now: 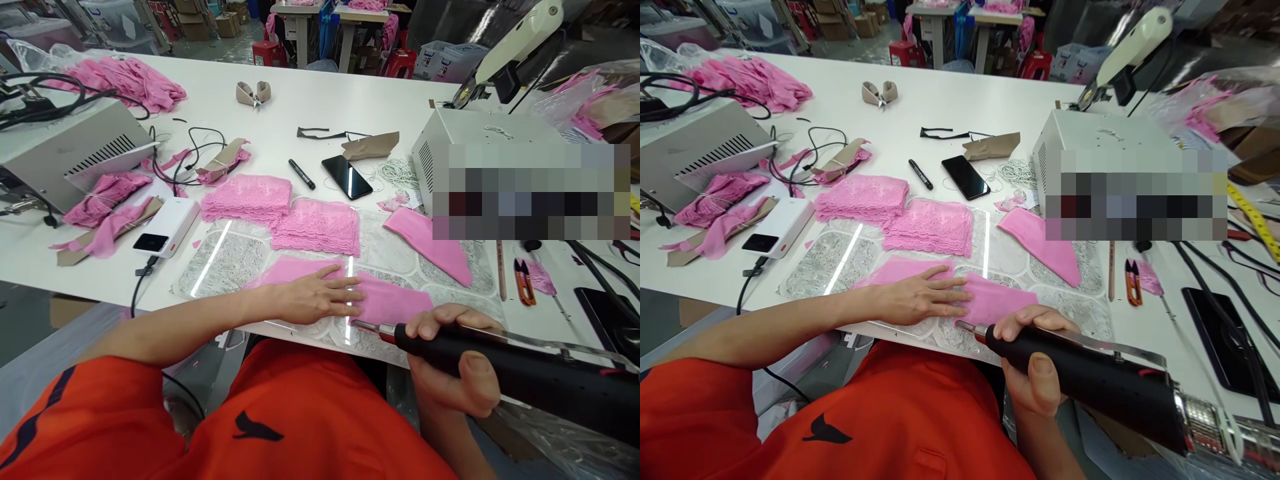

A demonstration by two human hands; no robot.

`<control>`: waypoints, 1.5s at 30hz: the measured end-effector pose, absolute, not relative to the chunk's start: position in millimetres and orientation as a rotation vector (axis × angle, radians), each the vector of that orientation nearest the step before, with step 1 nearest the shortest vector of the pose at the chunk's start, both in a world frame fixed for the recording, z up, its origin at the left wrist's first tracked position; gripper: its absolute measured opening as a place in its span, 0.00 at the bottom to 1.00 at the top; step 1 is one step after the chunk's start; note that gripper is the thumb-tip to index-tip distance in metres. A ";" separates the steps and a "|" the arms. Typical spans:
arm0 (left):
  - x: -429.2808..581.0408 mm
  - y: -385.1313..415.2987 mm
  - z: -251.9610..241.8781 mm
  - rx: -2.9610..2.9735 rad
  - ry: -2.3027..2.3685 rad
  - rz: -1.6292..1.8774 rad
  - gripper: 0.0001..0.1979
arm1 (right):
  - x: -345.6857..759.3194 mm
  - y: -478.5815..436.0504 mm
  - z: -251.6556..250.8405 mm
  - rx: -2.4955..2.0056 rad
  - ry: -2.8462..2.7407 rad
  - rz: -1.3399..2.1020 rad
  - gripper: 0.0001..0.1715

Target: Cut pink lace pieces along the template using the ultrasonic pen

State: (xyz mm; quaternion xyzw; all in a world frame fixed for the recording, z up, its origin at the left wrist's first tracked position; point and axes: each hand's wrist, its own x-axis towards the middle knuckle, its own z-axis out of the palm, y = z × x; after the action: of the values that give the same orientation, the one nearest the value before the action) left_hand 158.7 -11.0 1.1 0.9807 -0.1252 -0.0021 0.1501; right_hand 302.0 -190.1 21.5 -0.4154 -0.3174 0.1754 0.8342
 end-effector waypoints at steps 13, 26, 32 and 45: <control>159.0 -10.9 1.0 2.848 -0.372 0.009 0.22 | 300.4 -188.4 21.1 -0.901 -0.727 0.352 0.08; 145.9 0.3 22.3 2.733 -0.218 0.021 0.24 | 301.5 -191.2 19.8 -0.916 -0.664 0.355 0.11; 112.9 10.1 14.4 2.695 -0.182 0.072 0.20 | 298.0 -186.0 21.2 -0.881 -0.655 0.388 0.11; 100.9 19.4 7.6 2.654 -0.232 0.003 0.20 | 294.3 -177.5 21.2 -0.910 -0.678 0.395 0.10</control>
State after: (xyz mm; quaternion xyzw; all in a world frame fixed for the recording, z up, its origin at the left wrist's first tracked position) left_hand 100.9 19.4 7.6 0.9680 -0.0845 0.0011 0.2364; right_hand 294.3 -177.5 21.2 -0.4283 -0.3191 0.1858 0.8247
